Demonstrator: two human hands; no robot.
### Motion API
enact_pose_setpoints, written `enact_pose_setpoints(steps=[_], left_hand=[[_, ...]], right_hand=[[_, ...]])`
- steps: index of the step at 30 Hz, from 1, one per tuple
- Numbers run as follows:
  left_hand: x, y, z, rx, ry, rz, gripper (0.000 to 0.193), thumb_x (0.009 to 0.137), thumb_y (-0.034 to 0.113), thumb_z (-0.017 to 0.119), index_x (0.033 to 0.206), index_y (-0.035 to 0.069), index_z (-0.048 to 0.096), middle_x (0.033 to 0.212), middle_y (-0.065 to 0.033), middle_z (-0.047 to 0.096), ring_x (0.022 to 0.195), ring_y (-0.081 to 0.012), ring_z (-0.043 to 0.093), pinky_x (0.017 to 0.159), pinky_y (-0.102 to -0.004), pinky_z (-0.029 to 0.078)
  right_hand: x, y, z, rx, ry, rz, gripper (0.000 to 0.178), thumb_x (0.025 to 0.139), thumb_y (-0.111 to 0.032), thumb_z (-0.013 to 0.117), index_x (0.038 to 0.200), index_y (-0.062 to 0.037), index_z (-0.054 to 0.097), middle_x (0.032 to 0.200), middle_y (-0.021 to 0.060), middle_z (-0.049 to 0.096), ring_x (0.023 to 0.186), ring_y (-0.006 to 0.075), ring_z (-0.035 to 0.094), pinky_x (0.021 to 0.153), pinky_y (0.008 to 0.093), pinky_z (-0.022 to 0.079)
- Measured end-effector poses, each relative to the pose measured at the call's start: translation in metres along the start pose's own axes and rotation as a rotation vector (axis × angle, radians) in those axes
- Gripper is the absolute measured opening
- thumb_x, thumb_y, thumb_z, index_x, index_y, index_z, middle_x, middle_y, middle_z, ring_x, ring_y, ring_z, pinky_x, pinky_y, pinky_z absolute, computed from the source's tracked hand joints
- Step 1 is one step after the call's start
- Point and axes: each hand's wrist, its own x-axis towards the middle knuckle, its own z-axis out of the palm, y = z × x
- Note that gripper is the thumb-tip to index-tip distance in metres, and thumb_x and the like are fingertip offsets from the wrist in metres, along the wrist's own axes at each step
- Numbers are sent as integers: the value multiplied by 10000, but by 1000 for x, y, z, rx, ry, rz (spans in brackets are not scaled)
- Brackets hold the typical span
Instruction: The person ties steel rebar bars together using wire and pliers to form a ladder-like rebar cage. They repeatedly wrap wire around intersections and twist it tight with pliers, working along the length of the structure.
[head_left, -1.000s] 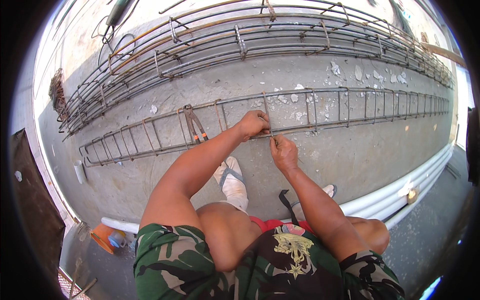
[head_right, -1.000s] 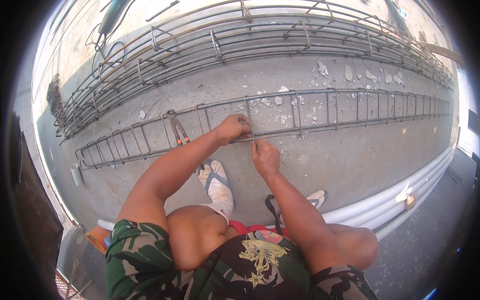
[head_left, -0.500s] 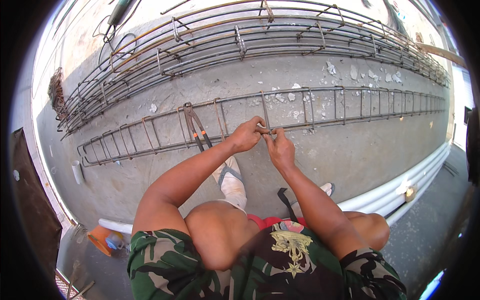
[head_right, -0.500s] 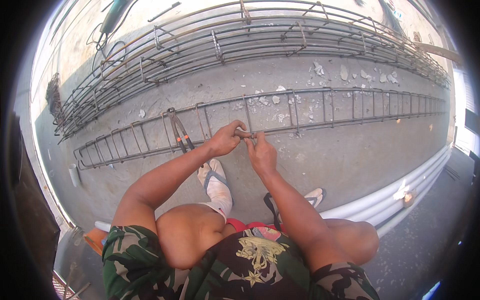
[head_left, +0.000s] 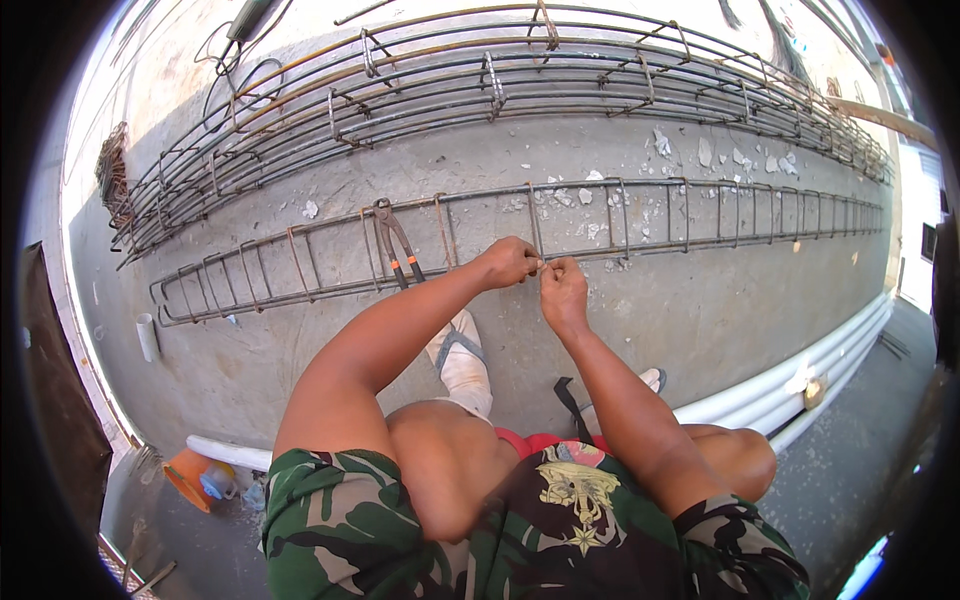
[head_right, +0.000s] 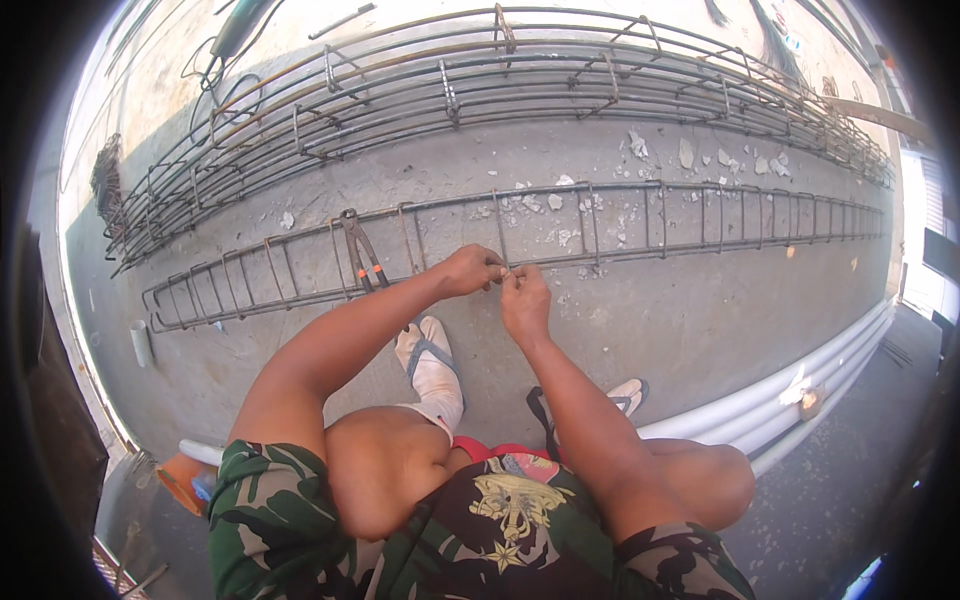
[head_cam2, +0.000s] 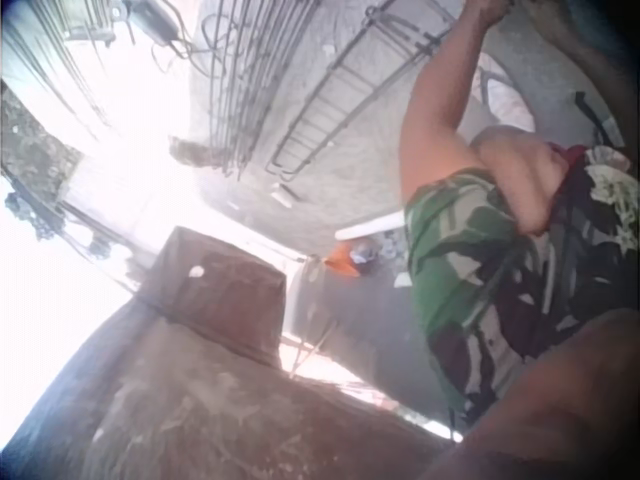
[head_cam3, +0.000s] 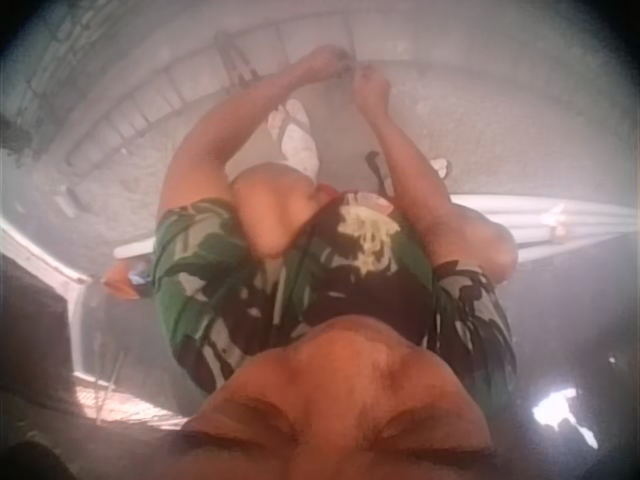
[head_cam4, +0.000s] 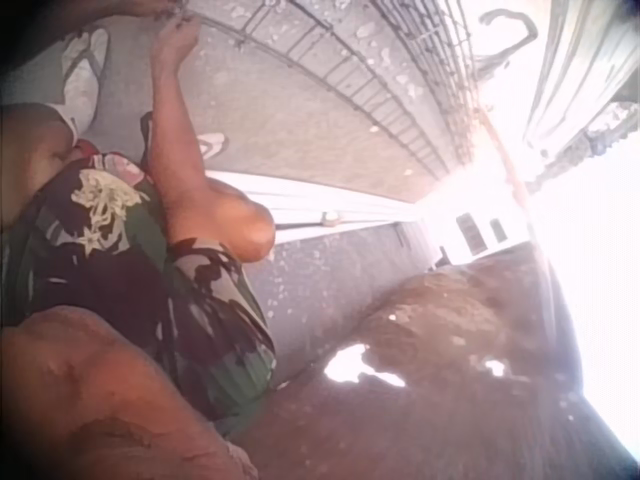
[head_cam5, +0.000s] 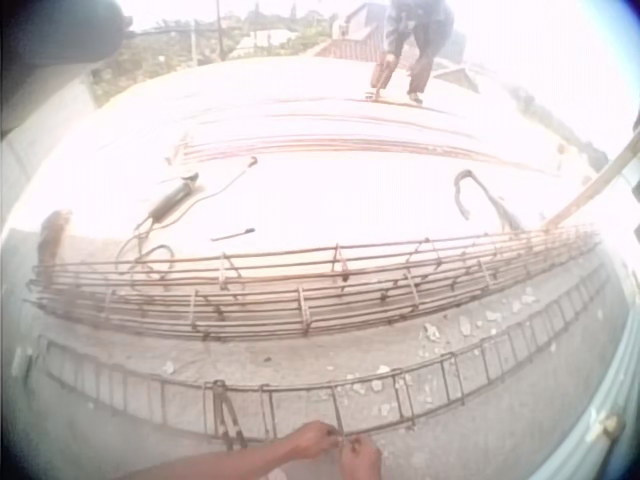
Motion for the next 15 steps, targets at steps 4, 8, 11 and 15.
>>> enact_pose_setpoints(steps=[4,8,11,15], left_hand=[[11,-11,-4,-117,-50,-39,292,874,204,694,1016,-50,721,929,-150,722,788,-195,661,706,-329,541],[12,-12,-5,-131,-57,-48,294,858,220,716,990,-43,731,899,-132,723,751,-193,637,694,-321,530],[12,-12,-5,-108,-54,-25,292,851,224,722,976,-40,734,882,-130,722,738,-192,627,687,-322,523],[12,-14,-5,-76,-44,1,280,848,219,721,965,-35,735,876,-126,722,735,-190,623,688,-325,519]], right_hand=[[-4,-21,-13,-59,-113,97,134,902,-114,615,925,18,610,705,201,645,679,324,671,625,421,493],[-26,-11,-32,-265,-168,-9,140,906,-137,606,895,2,621,732,213,639,711,387,666,633,462,492],[-34,-7,-39,-370,-171,-301,136,898,-153,607,887,-20,633,756,219,646,747,420,655,656,497,496],[-1,-31,-36,-595,-396,-376,129,898,-140,577,888,-26,638,810,235,662,789,423,659,688,511,511]])
